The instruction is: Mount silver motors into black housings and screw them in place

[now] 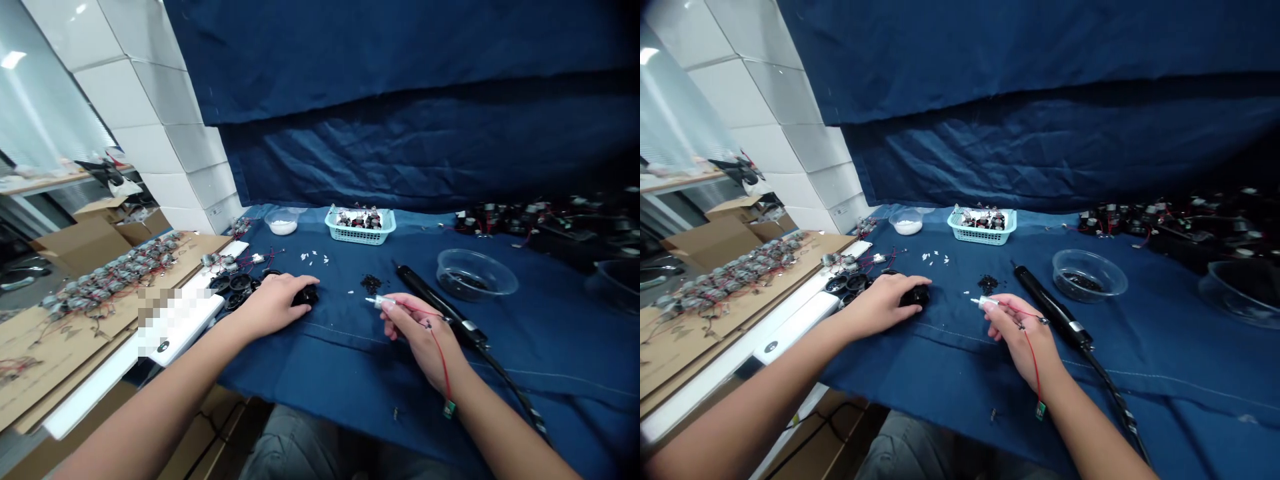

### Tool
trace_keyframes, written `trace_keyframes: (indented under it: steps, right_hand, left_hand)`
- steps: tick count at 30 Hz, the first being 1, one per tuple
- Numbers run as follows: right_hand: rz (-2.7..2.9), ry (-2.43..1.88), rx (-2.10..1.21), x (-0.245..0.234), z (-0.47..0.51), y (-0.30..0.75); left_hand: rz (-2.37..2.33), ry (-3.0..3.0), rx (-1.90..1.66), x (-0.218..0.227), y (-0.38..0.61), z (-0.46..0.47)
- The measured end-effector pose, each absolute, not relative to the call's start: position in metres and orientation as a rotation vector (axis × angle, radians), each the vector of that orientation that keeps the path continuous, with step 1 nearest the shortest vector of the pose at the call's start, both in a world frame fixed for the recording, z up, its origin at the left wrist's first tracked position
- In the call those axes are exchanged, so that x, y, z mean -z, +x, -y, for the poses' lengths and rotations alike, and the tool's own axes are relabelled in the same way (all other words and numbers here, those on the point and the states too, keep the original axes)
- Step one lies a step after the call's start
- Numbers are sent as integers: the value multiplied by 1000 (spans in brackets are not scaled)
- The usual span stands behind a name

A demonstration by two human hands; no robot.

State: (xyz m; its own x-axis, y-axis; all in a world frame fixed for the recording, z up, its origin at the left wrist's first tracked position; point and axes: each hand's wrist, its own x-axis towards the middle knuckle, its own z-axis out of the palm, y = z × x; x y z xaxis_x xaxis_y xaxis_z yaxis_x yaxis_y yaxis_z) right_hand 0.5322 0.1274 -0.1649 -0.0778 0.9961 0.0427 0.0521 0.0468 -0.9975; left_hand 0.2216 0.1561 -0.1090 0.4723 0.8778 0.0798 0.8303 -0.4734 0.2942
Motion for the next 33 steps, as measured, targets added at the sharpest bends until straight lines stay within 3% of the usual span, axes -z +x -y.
trace_keyframes:
  steps: [5, 10, 33]
  right_hand:
    - [1373, -1085, -1220, 162, -123, 531]
    - [1294, -1049, -1215, 162, -123, 531]
    - [1135, -934, -1440, 163, -112, 530]
  left_hand:
    - [-1123, 1797, -881, 109, 273, -171]
    - [-756, 1208, -845, 130, 305, -173]
    - [-819, 1557, -897, 136, 306, -147]
